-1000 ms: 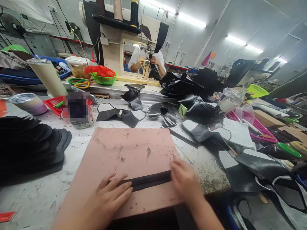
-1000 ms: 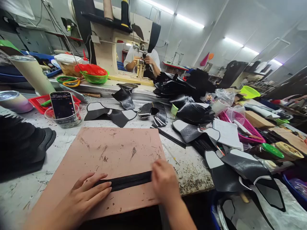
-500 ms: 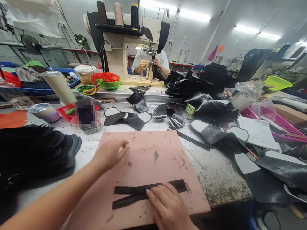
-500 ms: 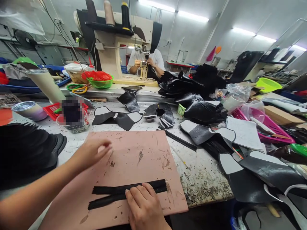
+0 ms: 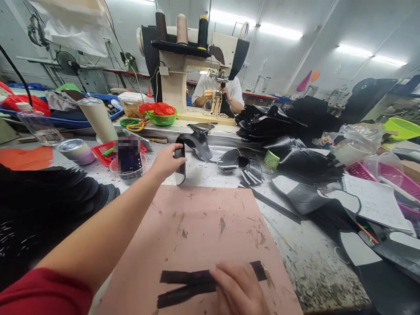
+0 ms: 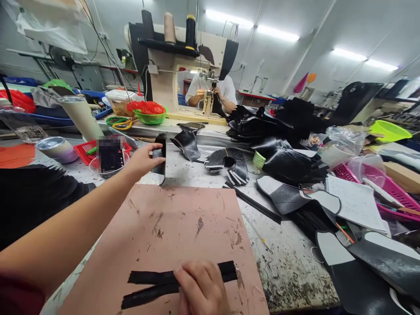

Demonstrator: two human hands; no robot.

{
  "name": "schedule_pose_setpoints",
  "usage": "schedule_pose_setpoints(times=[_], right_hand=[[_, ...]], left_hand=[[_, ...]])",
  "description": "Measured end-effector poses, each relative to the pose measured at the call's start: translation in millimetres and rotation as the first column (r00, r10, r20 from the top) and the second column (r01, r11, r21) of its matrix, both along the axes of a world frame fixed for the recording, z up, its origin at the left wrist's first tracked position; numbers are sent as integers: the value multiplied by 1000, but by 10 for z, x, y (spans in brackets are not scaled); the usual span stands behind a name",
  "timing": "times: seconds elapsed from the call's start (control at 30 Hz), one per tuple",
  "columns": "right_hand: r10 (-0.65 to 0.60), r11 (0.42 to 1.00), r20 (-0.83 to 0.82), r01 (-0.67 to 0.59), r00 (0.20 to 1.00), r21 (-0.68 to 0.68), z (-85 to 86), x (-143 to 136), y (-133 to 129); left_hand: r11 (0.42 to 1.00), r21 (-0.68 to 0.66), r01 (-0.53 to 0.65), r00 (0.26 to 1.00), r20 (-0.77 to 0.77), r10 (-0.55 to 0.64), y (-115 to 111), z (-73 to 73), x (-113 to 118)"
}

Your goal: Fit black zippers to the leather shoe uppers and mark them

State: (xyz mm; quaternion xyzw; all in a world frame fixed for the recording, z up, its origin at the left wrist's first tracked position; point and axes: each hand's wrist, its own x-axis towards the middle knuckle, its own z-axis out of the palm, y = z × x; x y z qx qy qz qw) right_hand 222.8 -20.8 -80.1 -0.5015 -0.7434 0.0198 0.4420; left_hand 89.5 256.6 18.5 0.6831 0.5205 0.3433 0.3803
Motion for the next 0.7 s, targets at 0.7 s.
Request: schedule_pose_setpoints(times=[0.7], right_hand=[[-568,522,-433,-99,700,-847,229,-451,463]], left_hand=[[924,-307,228,974,87,-211,-1630,-626,-613]])
